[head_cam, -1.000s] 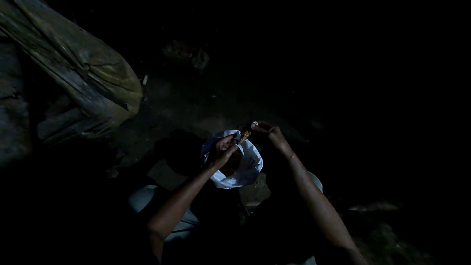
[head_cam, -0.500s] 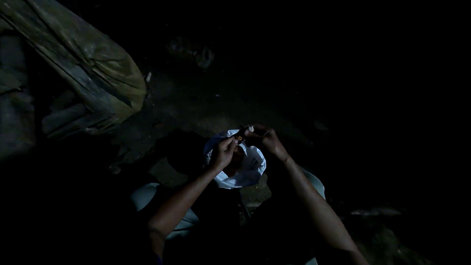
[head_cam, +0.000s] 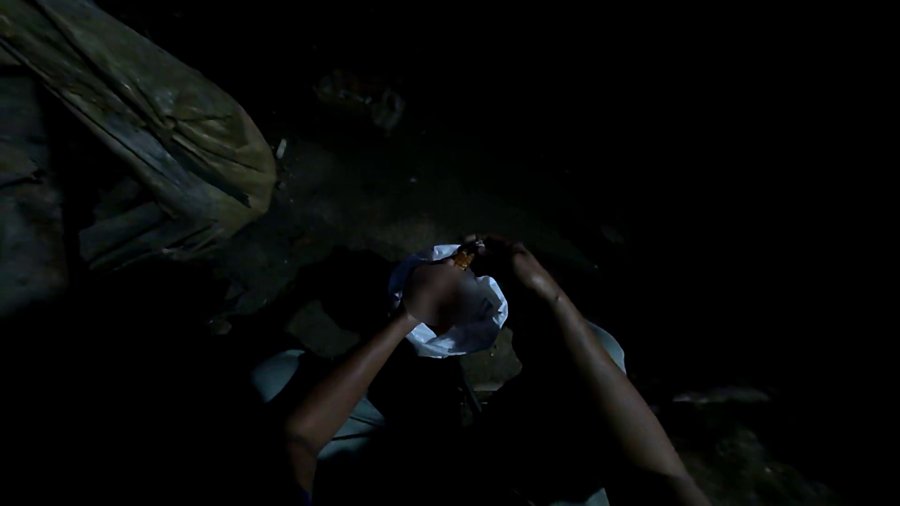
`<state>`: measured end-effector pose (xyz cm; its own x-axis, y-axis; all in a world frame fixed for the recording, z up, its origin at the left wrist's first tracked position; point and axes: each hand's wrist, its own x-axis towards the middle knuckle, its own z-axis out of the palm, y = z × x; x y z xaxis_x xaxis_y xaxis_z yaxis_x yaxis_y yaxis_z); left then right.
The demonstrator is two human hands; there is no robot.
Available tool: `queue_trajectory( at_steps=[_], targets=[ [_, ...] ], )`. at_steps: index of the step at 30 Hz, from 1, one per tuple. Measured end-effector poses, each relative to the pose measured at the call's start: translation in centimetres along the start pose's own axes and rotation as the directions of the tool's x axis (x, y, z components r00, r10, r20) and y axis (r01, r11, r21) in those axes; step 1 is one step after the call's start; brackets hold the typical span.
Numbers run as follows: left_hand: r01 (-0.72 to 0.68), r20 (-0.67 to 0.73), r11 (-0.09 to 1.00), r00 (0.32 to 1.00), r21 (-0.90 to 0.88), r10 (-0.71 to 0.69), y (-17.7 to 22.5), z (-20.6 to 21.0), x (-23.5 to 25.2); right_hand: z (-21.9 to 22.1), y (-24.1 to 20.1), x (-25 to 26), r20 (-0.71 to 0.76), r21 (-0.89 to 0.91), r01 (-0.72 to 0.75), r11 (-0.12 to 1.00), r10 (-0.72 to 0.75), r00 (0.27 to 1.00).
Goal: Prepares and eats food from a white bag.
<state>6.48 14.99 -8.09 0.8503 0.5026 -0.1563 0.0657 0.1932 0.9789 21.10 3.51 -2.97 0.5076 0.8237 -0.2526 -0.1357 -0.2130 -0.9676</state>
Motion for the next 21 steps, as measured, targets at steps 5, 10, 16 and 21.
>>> queue_trajectory(
  at_steps=[5, 10, 16, 21],
  targets=[
    [-0.031, 0.017, 0.999, 0.999, 0.009, 0.031, -0.9, -0.2, 0.7, -0.1, 0.0, 0.2, 0.014, -0.029, 0.023, 0.999, -0.022, 1.000],
    [-0.072, 0.006, 0.996, 0.997, 0.055, 0.072, -1.0, -0.1, 0.6, 0.2, 0.0, 0.1, -0.009, -0.045, 0.022, 0.999, -0.022, 1.000],
    [-0.053, 0.013, 0.992, 0.999, 0.117, 0.052, -0.5, 0.0, 0.2, 0.1, 0.0, 0.0, -0.007, -0.006, 0.016, 1.000, -0.016, 1.000],
    [-0.011, 0.043, 1.000, 0.999, -0.009, 0.011, 0.2, 0.3, -0.4, -0.1, -0.2, -0.1, -0.065, 0.010, -0.017, 1.000, 0.018, 0.998]
  ],
)
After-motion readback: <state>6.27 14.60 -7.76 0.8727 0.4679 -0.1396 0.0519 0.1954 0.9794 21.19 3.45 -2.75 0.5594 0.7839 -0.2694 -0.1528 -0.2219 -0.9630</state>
